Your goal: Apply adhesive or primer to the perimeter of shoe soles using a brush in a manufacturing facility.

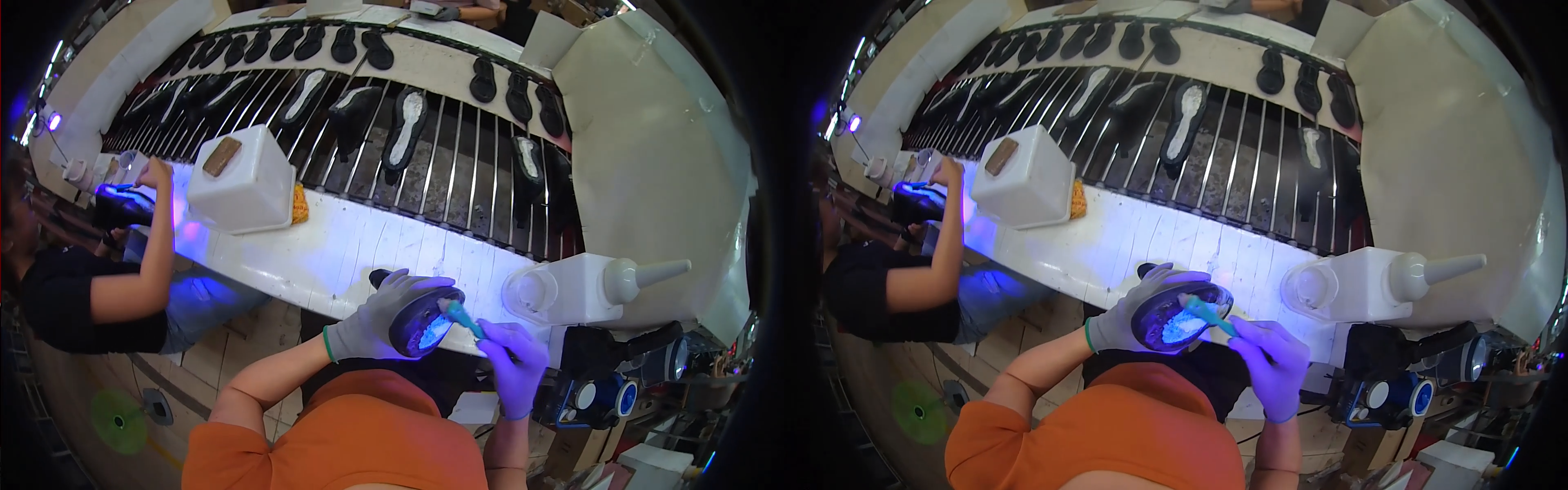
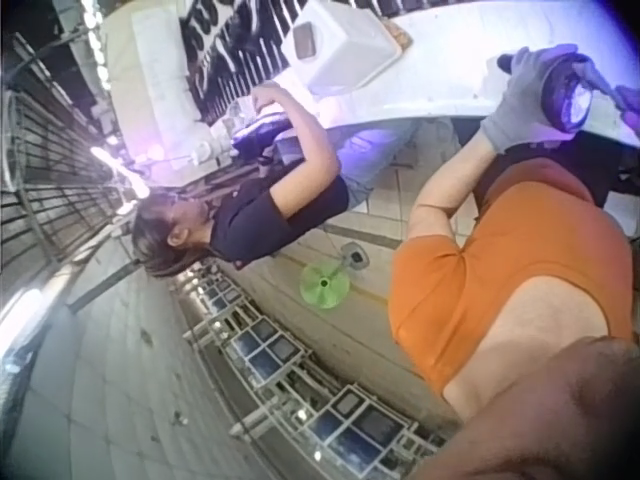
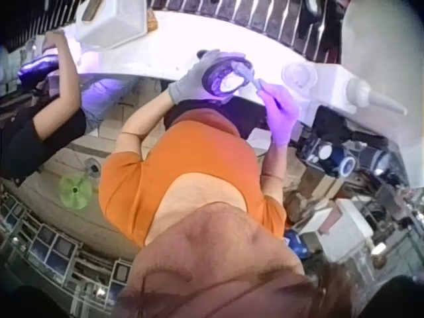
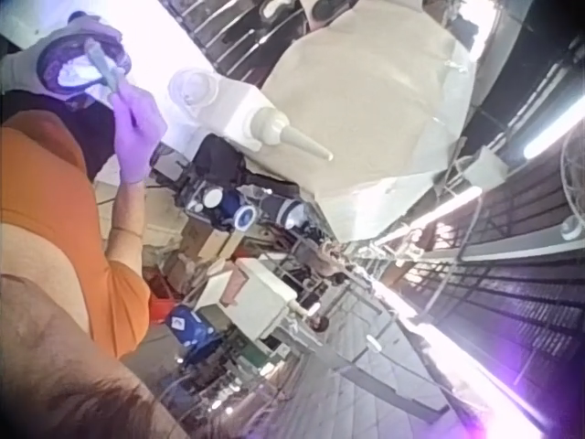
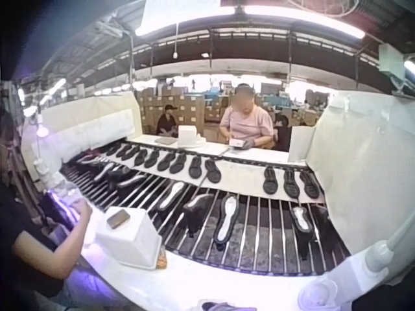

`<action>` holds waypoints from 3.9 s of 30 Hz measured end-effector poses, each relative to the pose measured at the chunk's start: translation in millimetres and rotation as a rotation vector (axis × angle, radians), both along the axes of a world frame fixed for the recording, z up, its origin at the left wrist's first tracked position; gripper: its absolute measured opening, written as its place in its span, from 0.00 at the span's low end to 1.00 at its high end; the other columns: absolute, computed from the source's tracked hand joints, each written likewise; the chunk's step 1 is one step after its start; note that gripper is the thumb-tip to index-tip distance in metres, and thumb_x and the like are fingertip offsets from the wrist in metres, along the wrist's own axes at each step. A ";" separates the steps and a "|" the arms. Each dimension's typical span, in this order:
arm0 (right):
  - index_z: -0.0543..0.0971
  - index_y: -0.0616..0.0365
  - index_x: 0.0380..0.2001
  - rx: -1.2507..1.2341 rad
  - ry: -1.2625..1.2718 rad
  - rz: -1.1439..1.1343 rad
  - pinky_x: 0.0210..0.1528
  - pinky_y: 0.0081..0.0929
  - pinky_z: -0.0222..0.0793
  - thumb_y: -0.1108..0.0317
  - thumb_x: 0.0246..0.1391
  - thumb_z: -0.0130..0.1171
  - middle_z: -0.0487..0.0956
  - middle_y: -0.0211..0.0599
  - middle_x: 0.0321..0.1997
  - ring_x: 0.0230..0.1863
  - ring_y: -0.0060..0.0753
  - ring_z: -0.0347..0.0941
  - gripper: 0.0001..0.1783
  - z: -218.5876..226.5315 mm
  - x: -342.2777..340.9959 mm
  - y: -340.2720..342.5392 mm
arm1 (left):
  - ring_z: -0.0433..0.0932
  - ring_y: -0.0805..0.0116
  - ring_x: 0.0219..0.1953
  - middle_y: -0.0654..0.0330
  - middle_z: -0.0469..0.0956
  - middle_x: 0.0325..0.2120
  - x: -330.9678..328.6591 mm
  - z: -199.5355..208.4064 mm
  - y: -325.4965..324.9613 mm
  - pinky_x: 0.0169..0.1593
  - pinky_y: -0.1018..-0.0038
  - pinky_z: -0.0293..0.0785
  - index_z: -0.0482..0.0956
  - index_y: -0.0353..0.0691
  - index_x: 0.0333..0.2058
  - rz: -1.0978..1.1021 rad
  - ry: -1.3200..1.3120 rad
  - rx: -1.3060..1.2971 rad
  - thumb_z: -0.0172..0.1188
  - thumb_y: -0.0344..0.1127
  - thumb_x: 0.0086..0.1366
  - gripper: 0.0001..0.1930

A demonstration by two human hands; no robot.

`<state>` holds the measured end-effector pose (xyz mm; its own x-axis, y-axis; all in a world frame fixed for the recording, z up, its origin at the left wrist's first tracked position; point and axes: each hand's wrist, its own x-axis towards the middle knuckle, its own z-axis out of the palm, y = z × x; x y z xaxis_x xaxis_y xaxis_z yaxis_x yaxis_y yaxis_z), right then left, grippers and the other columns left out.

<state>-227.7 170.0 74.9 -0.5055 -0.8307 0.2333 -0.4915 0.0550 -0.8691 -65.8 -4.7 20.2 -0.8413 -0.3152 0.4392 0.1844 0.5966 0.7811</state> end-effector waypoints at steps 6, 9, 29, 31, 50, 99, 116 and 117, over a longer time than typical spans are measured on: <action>0.85 0.58 0.38 -0.044 0.249 0.115 0.30 0.23 0.69 0.77 0.41 0.69 0.81 0.39 0.28 0.27 0.28 0.77 0.16 33.7 -0.2 -14.8 | 0.70 0.64 0.59 0.57 0.70 0.57 -13.9 13.5 -20.9 0.64 0.64 0.61 0.64 0.39 0.61 -0.230 -0.184 0.294 0.77 0.37 0.43 0.45; 0.85 0.58 0.38 -0.010 0.543 0.232 0.29 0.23 0.70 0.77 0.40 0.69 0.81 0.39 0.28 0.27 0.29 0.77 0.16 48.6 -16.2 -15.9 | 0.74 0.61 0.52 0.55 0.75 0.50 -19.4 13.8 -32.1 0.58 0.66 0.68 0.66 0.39 0.58 -0.289 -0.234 0.303 0.76 0.40 0.43 0.43; 0.82 0.52 0.34 0.626 0.627 -0.531 0.37 0.42 0.72 0.66 0.48 0.62 0.79 0.41 0.32 0.34 0.49 0.77 0.09 -40.3 -94.4 58.4 | 0.77 0.69 0.48 0.60 0.79 0.45 -9.0 -49.0 -56.1 0.56 0.69 0.72 0.74 0.37 0.52 -0.055 -0.302 0.605 0.79 0.32 0.41 0.36; 0.82 0.52 0.34 0.696 0.611 -0.567 0.36 0.43 0.72 0.66 0.49 0.61 0.79 0.42 0.32 0.34 0.50 0.76 0.09 -55.7 -90.3 57.7 | 0.77 0.69 0.48 0.60 0.79 0.45 -4.7 -65.6 -53.2 0.56 0.69 0.72 0.74 0.37 0.52 -0.041 -0.288 0.607 0.79 0.32 0.41 0.36; 0.82 0.65 0.40 -0.001 -0.887 -0.357 0.17 0.14 0.53 0.68 0.58 0.57 0.81 0.38 0.26 0.17 0.12 0.63 0.12 -85.7 -99.2 64.3 | 0.76 0.62 0.51 0.54 0.76 0.50 5.9 -85.8 -24.9 0.58 0.67 0.70 0.71 0.36 0.56 0.077 -0.030 1.716 0.50 0.53 0.68 0.28; 0.85 0.60 0.38 0.119 -0.102 0.045 0.33 0.16 0.65 0.70 0.49 0.66 0.82 0.30 0.27 0.29 0.14 0.71 0.12 24.9 -95.4 -57.7 | 0.81 0.59 0.45 0.53 0.81 0.43 -14.8 34.5 19.5 0.52 0.68 0.74 0.63 0.45 0.64 0.162 -0.384 0.359 0.66 0.57 0.54 0.42; 0.86 0.59 0.35 0.373 -0.238 0.464 0.32 0.17 0.66 0.73 0.45 0.70 0.83 0.28 0.28 0.28 0.14 0.72 0.11 -2.7 -101.1 -15.2 | 0.71 0.78 0.33 0.66 0.74 0.32 -25.1 -0.4 13.4 0.40 0.78 0.70 0.73 0.34 0.46 0.110 -0.144 0.950 0.59 0.48 0.64 0.22; 0.86 0.59 0.35 0.429 -0.288 0.476 0.33 0.17 0.67 0.73 0.45 0.70 0.83 0.30 0.28 0.29 0.15 0.73 0.11 -4.5 -99.4 -12.5 | 0.69 0.79 0.32 0.67 0.72 0.30 -25.3 -1.7 12.7 0.39 0.79 0.68 0.73 0.34 0.44 0.159 -0.142 0.926 0.58 0.49 0.65 0.22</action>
